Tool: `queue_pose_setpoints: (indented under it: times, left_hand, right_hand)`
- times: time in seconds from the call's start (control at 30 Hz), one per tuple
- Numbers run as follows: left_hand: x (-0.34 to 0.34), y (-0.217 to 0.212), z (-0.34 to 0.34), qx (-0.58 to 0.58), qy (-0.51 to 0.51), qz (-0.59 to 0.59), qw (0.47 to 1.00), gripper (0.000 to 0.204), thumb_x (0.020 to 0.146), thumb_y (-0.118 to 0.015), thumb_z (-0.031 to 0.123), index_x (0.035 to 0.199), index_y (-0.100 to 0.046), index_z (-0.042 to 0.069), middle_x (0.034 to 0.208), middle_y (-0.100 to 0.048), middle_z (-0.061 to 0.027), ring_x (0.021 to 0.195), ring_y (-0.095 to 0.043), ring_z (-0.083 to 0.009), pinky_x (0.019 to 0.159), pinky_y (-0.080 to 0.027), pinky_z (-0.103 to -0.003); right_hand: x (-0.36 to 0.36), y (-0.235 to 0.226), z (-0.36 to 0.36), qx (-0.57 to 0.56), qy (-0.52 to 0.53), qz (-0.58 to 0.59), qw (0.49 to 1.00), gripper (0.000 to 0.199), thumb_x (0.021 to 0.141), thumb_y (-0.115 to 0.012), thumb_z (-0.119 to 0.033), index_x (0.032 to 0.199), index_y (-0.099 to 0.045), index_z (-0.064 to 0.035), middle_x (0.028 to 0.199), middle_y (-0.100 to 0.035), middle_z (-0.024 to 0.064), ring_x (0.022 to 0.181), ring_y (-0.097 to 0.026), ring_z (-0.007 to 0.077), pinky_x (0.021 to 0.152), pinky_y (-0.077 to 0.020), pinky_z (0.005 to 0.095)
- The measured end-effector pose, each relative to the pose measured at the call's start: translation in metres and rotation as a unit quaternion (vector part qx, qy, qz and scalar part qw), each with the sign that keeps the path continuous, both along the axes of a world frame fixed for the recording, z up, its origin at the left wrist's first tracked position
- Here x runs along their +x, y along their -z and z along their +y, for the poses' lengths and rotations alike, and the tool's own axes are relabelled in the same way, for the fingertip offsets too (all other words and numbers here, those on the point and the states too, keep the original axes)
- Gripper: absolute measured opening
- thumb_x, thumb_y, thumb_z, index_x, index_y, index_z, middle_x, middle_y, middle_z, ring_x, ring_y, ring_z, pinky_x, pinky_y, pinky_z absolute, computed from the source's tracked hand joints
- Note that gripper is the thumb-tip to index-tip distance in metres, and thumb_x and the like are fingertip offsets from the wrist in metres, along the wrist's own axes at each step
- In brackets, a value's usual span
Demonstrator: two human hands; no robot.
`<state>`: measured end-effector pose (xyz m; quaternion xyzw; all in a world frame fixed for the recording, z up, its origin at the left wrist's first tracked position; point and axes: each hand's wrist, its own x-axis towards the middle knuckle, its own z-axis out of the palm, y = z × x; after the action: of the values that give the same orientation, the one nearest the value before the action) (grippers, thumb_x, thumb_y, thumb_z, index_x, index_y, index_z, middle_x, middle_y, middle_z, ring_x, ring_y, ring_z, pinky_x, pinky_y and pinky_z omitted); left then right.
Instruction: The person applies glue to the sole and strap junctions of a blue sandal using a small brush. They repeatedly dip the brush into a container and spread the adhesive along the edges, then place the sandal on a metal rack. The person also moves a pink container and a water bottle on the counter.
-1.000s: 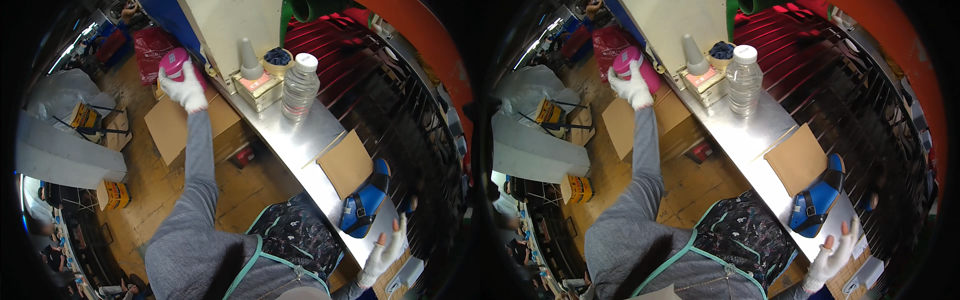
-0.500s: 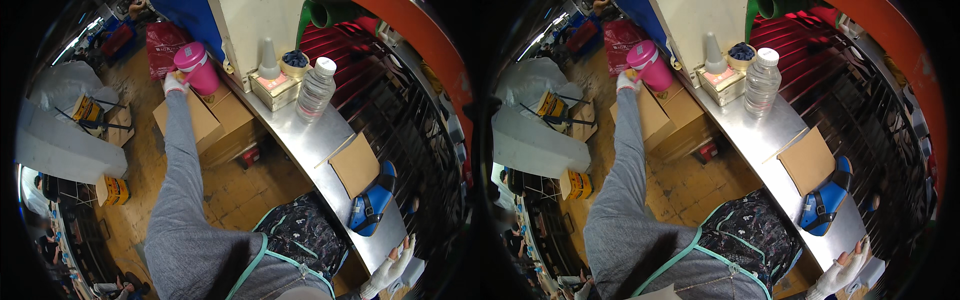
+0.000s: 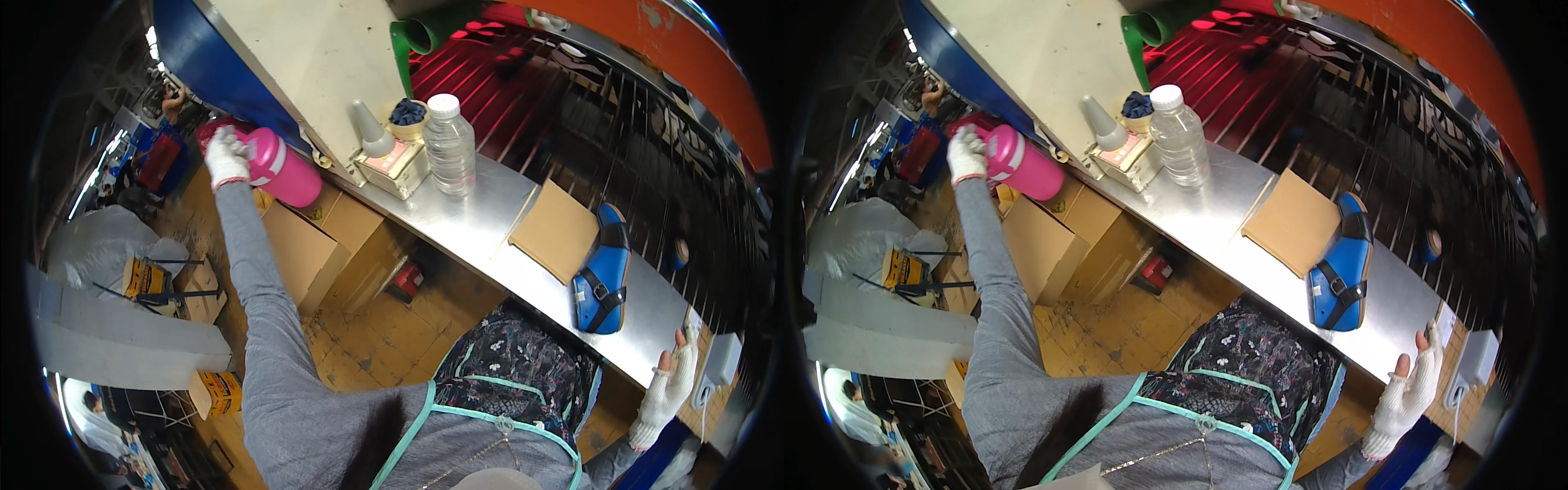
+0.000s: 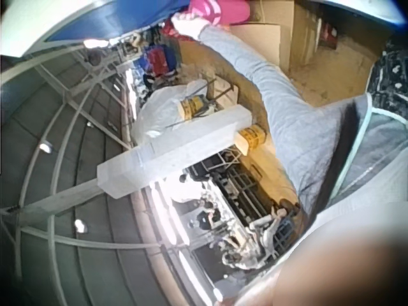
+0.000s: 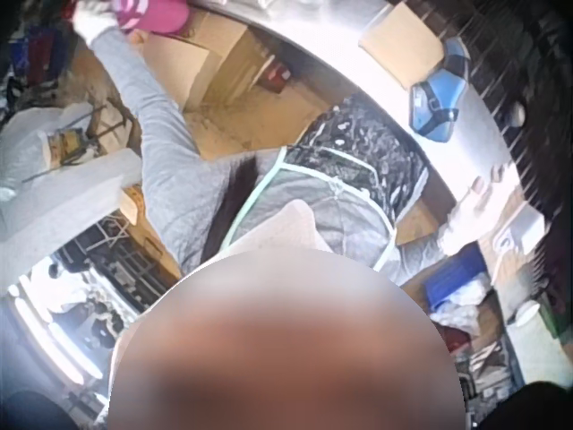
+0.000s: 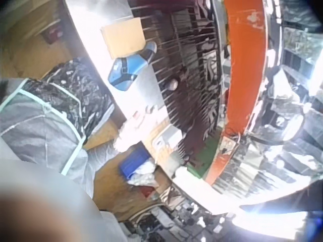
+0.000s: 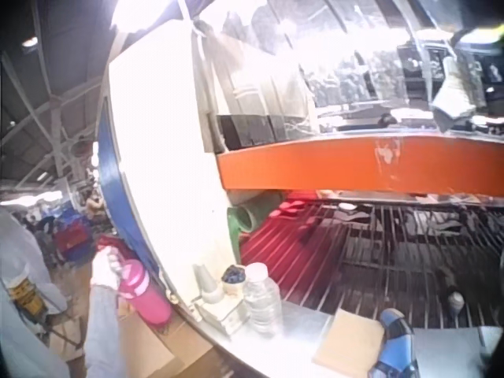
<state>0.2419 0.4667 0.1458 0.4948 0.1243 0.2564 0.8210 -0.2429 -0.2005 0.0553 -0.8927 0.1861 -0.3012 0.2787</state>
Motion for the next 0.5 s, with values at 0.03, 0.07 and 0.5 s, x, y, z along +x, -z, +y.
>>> queue_pose_setpoints:
  times: [0.03,0.07,0.5]
  left_hand:
    - [-0.016,-0.018,-0.008,0.012,0.006,-0.014,1.0,0.03,0.103,-0.057,0.03,0.11,-0.062,0.001,0.061,-0.039,0.0066,0.046,-0.033,-0.0073,0.043,-0.03,-0.026]
    - [-0.034,-0.036,-0.016,0.041,0.018,-0.029,0.999,0.026,0.104,-0.055,0.029,0.101,-0.061,0.003,0.06,-0.04,0.0068,0.046,-0.033,-0.007,0.045,-0.03,-0.026]
    - [-0.175,-0.085,-0.142,-0.181,0.465,-0.017,0.866,0.05,0.108,-0.04,0.014,0.143,-0.028,-0.019,0.063,-0.039,0.0034,0.041,-0.035,-0.006,0.041,-0.035,-0.024]
  right_hand:
    - [-0.002,0.0,-0.001,0.021,0.001,-0.001,1.0,0.04,0.102,-0.057,-0.012,0.139,-0.056,0.0016,0.149,-0.052,0.0177,0.138,-0.05,0.0304,0.113,-0.0381,0.0438]
    - [-0.002,0.002,-0.001,0.069,0.026,0.002,0.997,0.04,0.101,-0.057,-0.012,0.139,-0.057,0.0001,0.148,-0.053,0.017,0.139,-0.049,0.0308,0.114,-0.0383,0.0441]
    - [0.091,0.004,0.03,0.105,-0.143,-0.011,0.984,0.041,0.093,-0.067,-0.017,0.131,-0.063,-0.0014,0.134,-0.063,0.0154,0.125,-0.06,0.0273,0.105,-0.0465,0.0386]
